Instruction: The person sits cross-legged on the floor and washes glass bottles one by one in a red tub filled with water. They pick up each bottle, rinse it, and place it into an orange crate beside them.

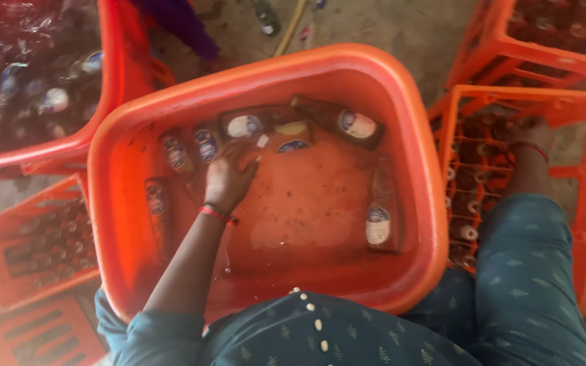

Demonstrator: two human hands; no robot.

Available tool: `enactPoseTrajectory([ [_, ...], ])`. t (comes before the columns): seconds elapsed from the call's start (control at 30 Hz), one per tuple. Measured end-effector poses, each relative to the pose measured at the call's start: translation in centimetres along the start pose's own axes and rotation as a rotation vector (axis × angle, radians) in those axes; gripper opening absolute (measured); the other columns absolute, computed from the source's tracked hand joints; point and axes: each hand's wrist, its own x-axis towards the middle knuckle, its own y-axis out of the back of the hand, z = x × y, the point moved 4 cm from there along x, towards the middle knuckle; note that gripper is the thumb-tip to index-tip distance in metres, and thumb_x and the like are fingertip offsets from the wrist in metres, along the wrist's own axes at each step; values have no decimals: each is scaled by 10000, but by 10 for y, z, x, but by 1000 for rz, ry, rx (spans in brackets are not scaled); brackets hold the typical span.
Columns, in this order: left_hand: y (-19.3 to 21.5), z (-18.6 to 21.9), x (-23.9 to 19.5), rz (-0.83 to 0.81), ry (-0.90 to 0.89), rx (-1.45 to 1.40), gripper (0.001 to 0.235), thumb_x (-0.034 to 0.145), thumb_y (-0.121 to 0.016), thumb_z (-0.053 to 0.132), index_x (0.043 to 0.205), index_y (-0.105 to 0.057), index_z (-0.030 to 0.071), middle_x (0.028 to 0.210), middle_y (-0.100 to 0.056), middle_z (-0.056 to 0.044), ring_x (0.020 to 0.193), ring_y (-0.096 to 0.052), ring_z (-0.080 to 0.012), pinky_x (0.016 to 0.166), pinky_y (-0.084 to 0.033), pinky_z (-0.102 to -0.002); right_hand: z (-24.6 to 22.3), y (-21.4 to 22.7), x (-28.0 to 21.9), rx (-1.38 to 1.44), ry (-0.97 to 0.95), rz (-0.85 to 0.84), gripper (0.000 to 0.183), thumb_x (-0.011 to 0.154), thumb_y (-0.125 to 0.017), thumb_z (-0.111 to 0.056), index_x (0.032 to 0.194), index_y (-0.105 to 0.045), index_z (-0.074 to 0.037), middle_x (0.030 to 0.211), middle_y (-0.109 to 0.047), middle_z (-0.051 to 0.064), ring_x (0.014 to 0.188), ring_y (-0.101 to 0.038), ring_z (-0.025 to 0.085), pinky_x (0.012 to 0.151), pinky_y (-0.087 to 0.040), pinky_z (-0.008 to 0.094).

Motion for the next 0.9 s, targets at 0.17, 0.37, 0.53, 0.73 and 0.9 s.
enactPoseTrajectory([
  [0.17, -35, -15, 19, -48, -68, 122, 412, 856, -729, 218, 1245, -650, 110, 1253, -661, -133, 1202, -581, -360, 994, -461, -487, -10, -20, -17, 1, 71, -55, 350, 1054, -632, -168, 1393, -574, -103, 1249, -634, 199, 1023, -652, 343, 780, -586, 504],
  [0.37, -105, -66, 32, -293, 78, 642, 393, 960, -597, 194, 1352, -608, 188, 1328, -619, -101, 1287, -574, -292, 1063, -438, -514, -68, 32, -97, 91, 603, 286, 412, 1092, -669, -64, 1473, -520, -102, 1412, -554, 171, 1095, -652, 315, 775, -617, 441],
  [0.53, -115, -77, 22, -250, 129, 559, 428, 956, -609, 363, 1284, -625, 89, 1322, -615, -114, 1256, -595, -288, 1043, -460, -496, -121, 100, -242, 543, 899, 11, 248, 1214, -592, -7, 1436, -502, -73, 1429, -517, 113, 1203, -692, 222, 936, -665, 383],
  [0.73, -56, -22, 7, -341, 48, 421, 458, 841, -720, 402, 1171, -683, 87, 1194, -676, -147, 1134, -655, -308, 942, -532, -467, -175, 78, -396, 864, 815, -340, 189, 1123, -651, -70, 1307, -608, -73, 1286, -645, 57, 1106, -711, 178, 870, -645, 321],
  [0.9, 6, 17, -2, -327, -46, 353, 488, 746, -813, 435, 1077, -732, 85, 1088, -727, -174, 1032, -706, -324, 858, -592, -444, -204, -23, -450, 668, 734, -529, 213, 1044, -676, -58, 1253, -655, -94, 1260, -655, 62, 1050, -671, 161, 830, -626, 332],
])
